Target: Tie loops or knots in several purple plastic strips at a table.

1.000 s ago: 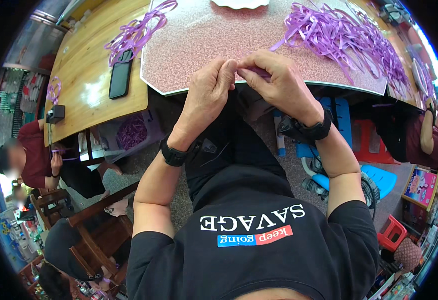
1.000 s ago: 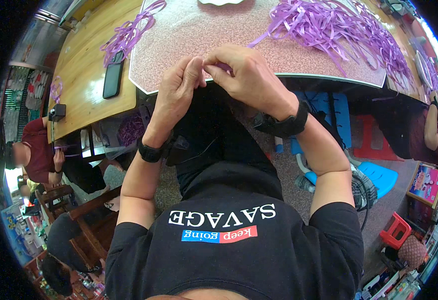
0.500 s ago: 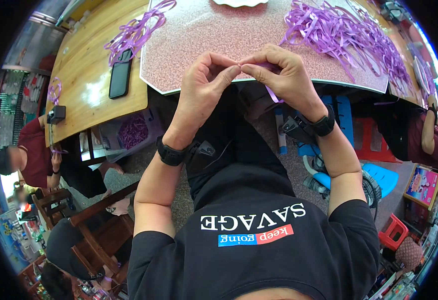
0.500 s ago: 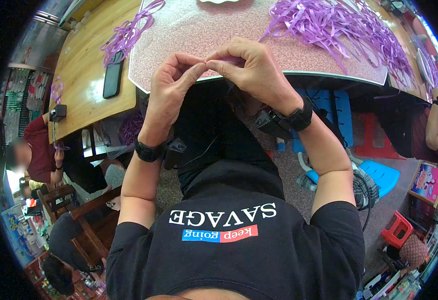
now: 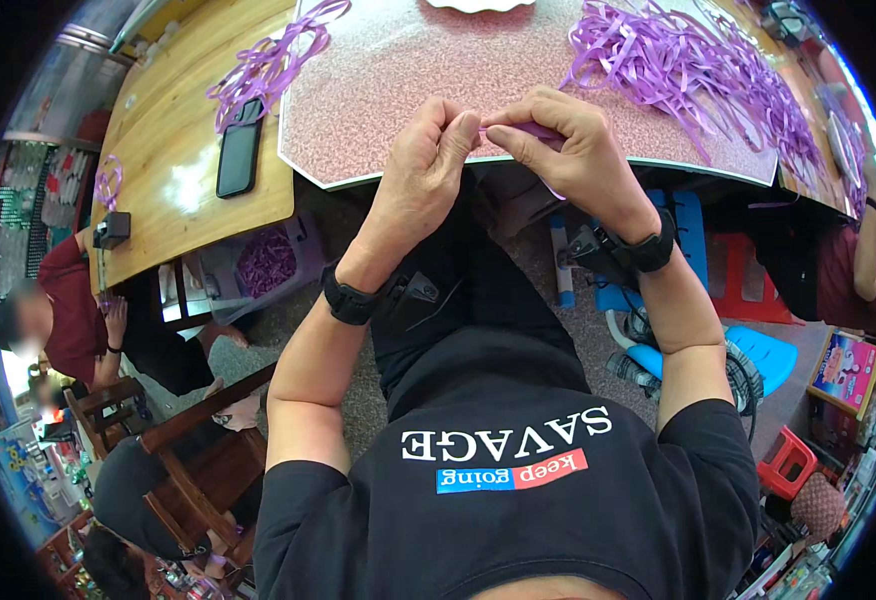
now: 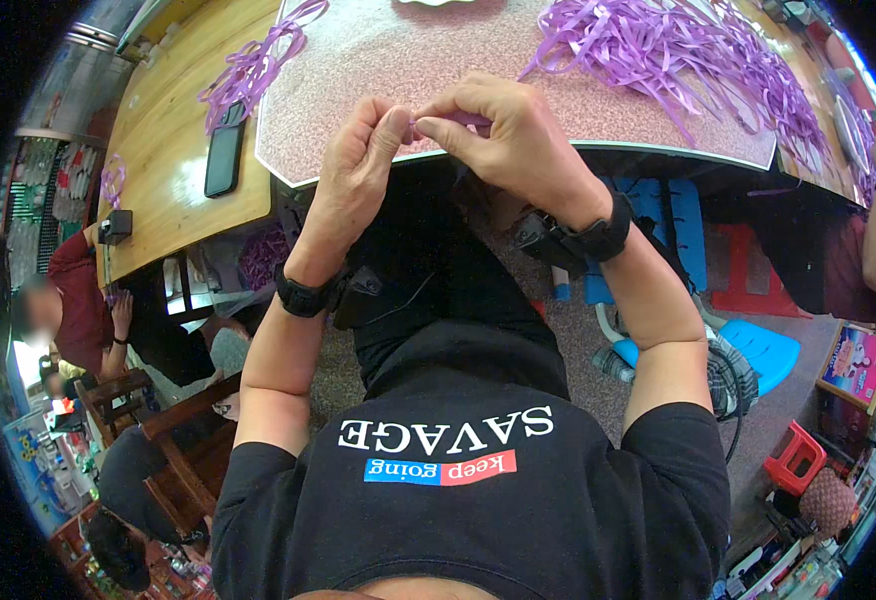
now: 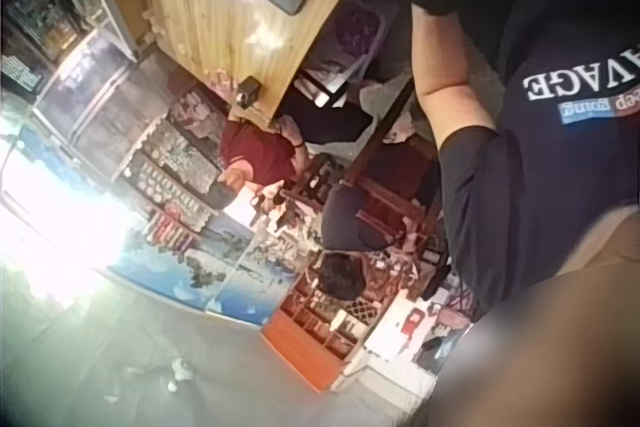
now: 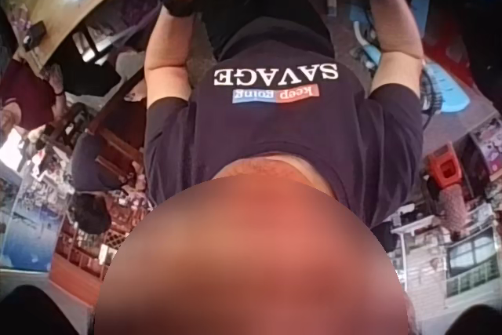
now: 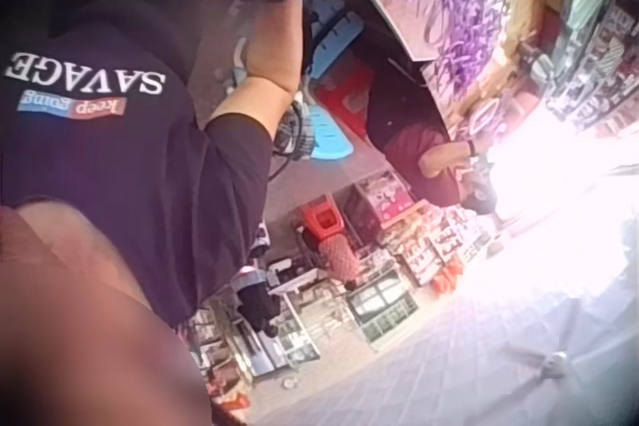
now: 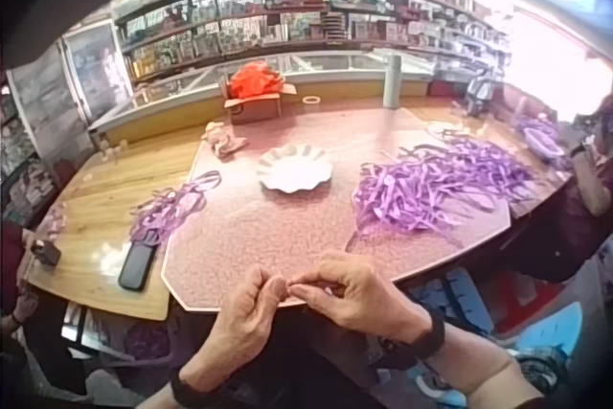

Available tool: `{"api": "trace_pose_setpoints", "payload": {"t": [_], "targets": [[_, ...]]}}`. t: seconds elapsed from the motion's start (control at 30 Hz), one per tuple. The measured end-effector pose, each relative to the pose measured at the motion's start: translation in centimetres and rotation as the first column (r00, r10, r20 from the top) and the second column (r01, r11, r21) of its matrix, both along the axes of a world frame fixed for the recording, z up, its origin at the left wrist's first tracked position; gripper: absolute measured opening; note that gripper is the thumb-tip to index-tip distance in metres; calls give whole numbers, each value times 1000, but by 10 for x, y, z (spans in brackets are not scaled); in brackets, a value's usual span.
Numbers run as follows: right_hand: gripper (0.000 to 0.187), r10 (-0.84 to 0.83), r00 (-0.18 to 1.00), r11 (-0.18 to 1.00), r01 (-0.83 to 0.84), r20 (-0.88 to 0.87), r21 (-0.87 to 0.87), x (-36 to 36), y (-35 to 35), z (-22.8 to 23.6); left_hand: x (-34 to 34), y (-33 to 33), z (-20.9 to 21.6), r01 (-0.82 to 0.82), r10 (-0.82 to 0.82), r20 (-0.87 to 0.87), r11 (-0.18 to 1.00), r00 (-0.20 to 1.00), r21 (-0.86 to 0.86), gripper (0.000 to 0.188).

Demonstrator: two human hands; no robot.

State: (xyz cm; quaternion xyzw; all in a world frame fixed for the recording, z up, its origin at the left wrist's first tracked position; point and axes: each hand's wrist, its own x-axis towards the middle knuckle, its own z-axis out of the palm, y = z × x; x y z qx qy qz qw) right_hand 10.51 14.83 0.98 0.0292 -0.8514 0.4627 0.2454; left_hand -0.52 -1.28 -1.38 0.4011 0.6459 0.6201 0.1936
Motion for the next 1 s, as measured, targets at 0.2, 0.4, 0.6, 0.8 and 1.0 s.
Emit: {"api": "trace_pose_setpoints", "payload": {"t": [0.2,0.4,0.6,0.8,1.0], "targets": [[20,72,991,950,-34,113,-311,1,15,7,-4,-9,7,101,-108,185,994,977,44,19],[23,263,950,696,-65,169,-715,-2,24,4,-4,-16,12,225,-243,356,970,902,92,15],[21,274,938,499,49,211,-865,-12,12,-11,-3,-8,15,96,-213,344,940,914,328,14],[24,47,991,749,48,125,-660,-10,-5,-13,1,-2,16,-148,187,-250,974,950,169,13],[25,65,973,832,69,220,-551,-8,1,-5,-9,2,22,-74,163,-818,986,552,147,15]]}}
